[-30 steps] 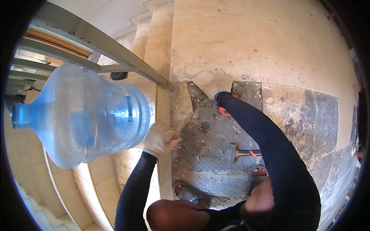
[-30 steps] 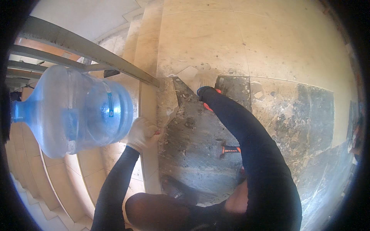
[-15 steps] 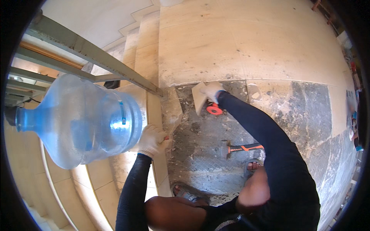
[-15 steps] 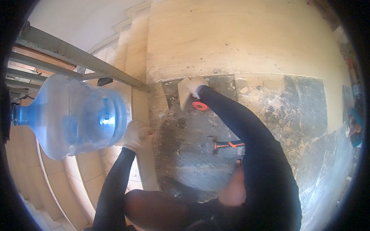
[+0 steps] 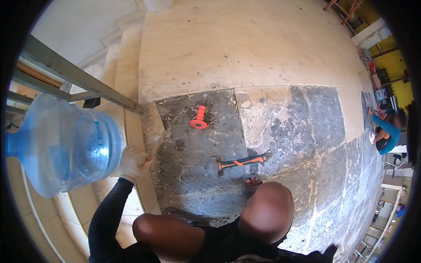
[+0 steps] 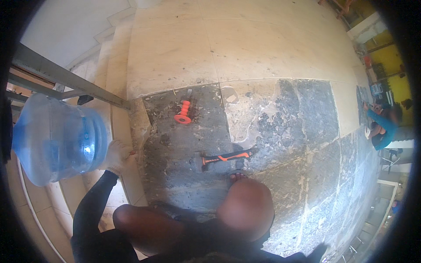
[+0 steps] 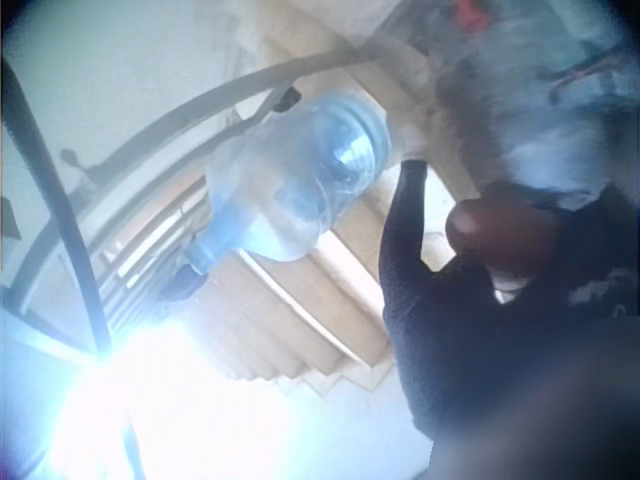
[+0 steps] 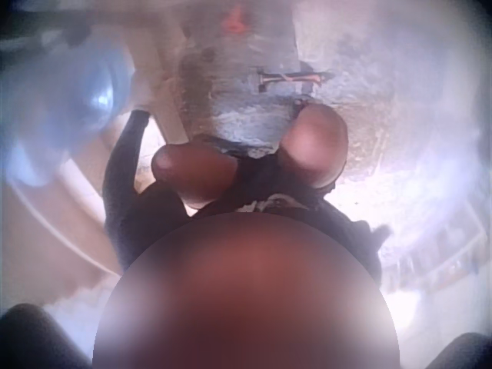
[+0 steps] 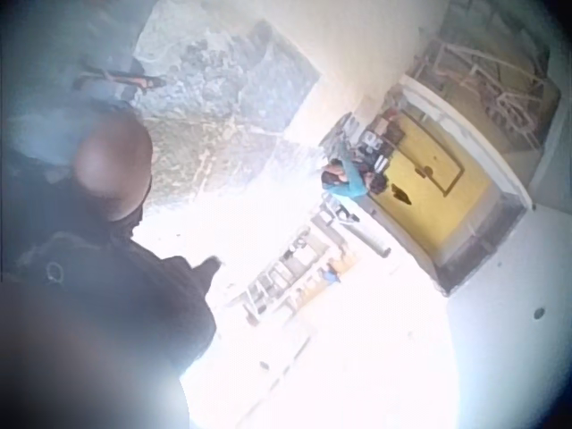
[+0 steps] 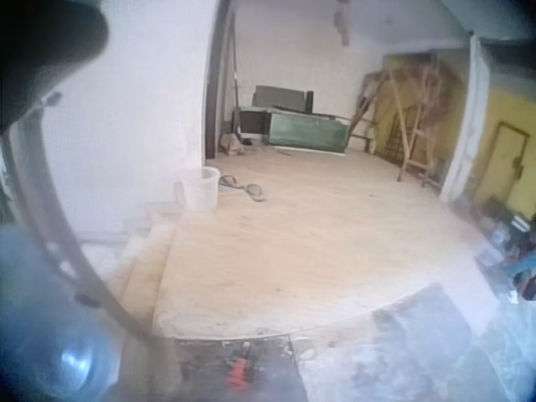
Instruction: The person uses a hammer and a red chisel to break and remove floor tiles near a staircase. They repeatedly strike the chisel to fracture tiles and clear debris from the exposed subfloor.
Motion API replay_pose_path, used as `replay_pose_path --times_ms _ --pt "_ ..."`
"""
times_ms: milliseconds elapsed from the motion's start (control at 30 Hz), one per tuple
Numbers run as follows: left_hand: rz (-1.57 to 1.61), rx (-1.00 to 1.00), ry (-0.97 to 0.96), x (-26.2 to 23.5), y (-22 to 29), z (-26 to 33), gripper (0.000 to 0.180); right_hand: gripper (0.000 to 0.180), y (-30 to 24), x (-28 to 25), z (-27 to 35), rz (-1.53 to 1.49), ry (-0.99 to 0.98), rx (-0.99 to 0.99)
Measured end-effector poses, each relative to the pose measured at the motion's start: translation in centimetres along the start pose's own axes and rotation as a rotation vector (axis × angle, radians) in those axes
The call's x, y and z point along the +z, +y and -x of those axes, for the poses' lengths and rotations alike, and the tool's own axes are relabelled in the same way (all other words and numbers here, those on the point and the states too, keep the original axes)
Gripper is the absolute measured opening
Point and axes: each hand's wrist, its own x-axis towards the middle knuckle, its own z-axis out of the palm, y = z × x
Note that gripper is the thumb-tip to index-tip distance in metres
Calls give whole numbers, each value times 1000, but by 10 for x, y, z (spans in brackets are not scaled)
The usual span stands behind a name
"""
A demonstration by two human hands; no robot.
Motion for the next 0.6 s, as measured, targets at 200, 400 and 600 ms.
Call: replay_pose_path --times_ms 200,400,600 --pt "-77 6 5 13 -7 3 17 38 48 44 2 139 62 219" --pt "-91 21 -15 14 -8 8 17 39 -277 192 -27 129 153 -779" --pt "-172 43 -134 0 9 -6 16 53 -519 244 138 -237 -335 -1599"
